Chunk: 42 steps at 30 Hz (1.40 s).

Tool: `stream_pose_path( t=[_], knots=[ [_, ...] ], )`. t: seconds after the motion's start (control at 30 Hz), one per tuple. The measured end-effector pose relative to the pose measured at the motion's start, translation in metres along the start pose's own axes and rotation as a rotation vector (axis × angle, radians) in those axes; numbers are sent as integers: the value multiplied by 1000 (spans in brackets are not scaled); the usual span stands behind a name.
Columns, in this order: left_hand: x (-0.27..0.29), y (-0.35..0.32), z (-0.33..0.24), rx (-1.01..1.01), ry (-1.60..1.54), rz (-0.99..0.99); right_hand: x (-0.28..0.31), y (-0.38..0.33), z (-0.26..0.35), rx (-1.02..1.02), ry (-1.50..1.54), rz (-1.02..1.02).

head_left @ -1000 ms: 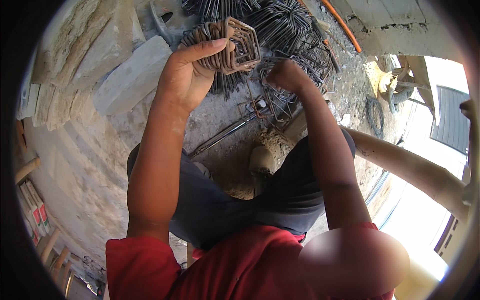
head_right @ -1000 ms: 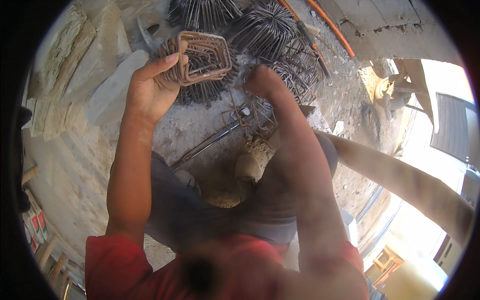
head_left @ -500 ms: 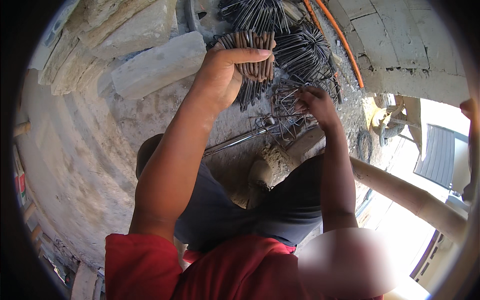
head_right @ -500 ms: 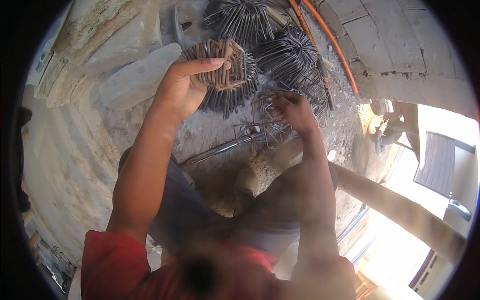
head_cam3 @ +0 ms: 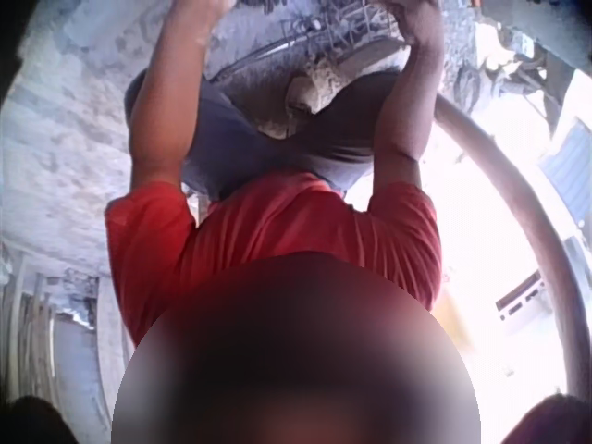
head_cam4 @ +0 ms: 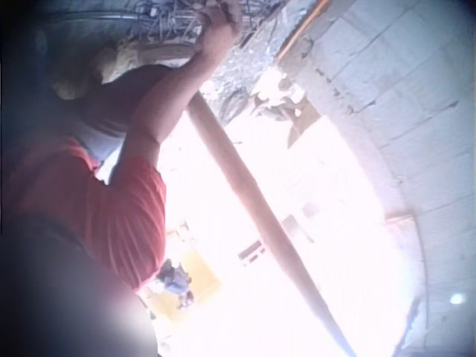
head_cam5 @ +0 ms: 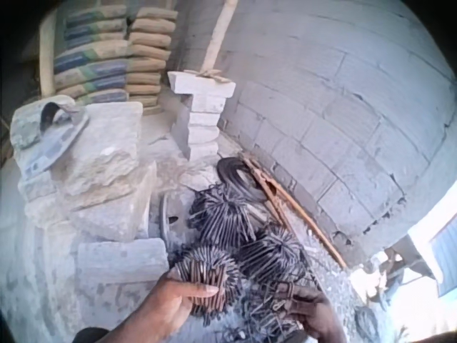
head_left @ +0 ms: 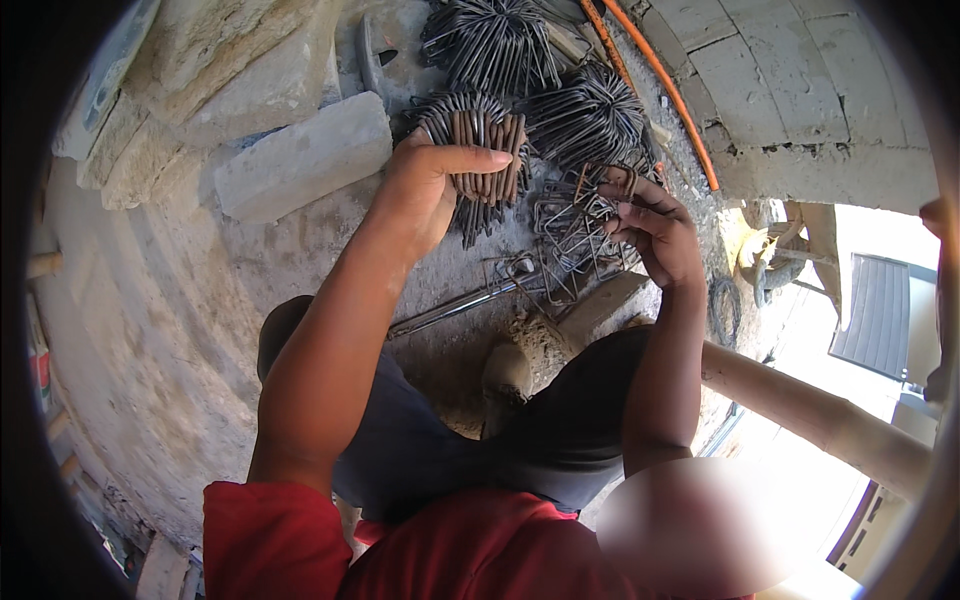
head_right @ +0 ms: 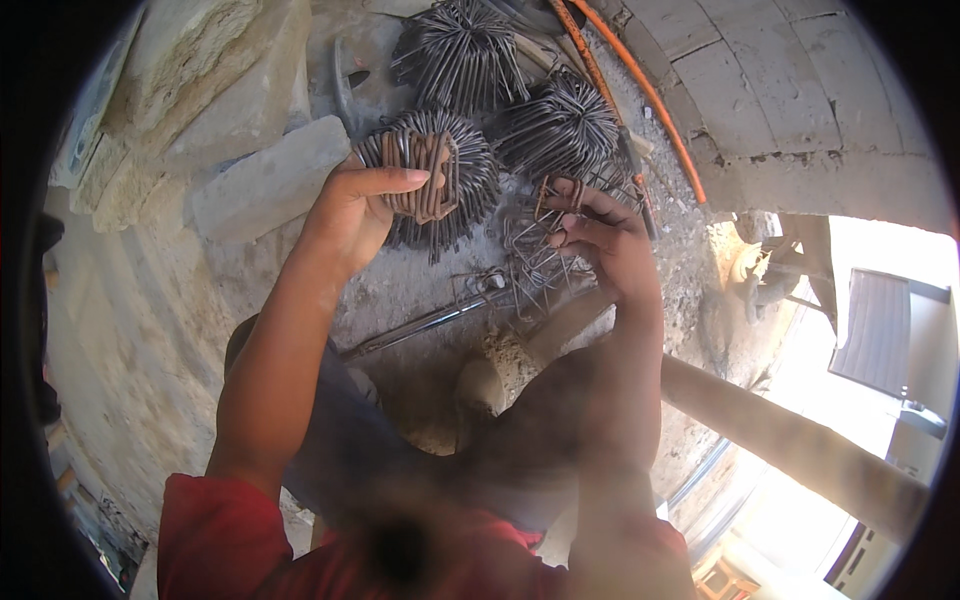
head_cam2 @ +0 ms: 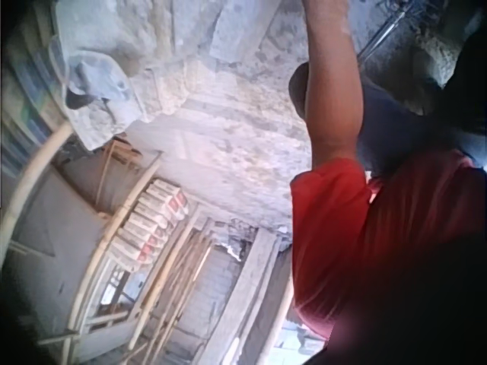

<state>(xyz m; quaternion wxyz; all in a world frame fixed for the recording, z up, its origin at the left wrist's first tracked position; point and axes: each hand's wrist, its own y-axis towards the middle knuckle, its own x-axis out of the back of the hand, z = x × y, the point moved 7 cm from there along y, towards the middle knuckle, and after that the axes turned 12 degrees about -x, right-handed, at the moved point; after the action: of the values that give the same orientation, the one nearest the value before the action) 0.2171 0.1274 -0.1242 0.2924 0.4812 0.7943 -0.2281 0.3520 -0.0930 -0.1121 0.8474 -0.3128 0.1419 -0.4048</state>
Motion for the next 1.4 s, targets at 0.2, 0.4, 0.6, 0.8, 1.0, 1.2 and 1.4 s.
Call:
stream_pose_path(
  t=[0.2, 0.4, 0.6, 0.8, 1.0, 1.2, 1.4],
  knots=[
    [-5, 4, 12, 25, 35, 10, 22, -5, 1, 19, -48, -127],
    [-7, 1, 21, 81, 27, 25, 17, -10, 9, 49, 156, 60],
    [-5, 2, 20, 66, 69, 1, 20, -7, 6, 76, 270, 73],
    [-5, 2, 25, 85, 67, -4, 11, -4, 3, 30, 307, 232],
    [-8, 2, 29, 113, 45, 17, 5, -5, 1, -24, 235, 117],
    [-12, 1, 40, 135, 48, -3, -24, -7, -3, 33, 67, 19],
    [-20, -1, 50, 136, 79, 43, -47, -8, -8, 17, 181, 101]
  ],
)
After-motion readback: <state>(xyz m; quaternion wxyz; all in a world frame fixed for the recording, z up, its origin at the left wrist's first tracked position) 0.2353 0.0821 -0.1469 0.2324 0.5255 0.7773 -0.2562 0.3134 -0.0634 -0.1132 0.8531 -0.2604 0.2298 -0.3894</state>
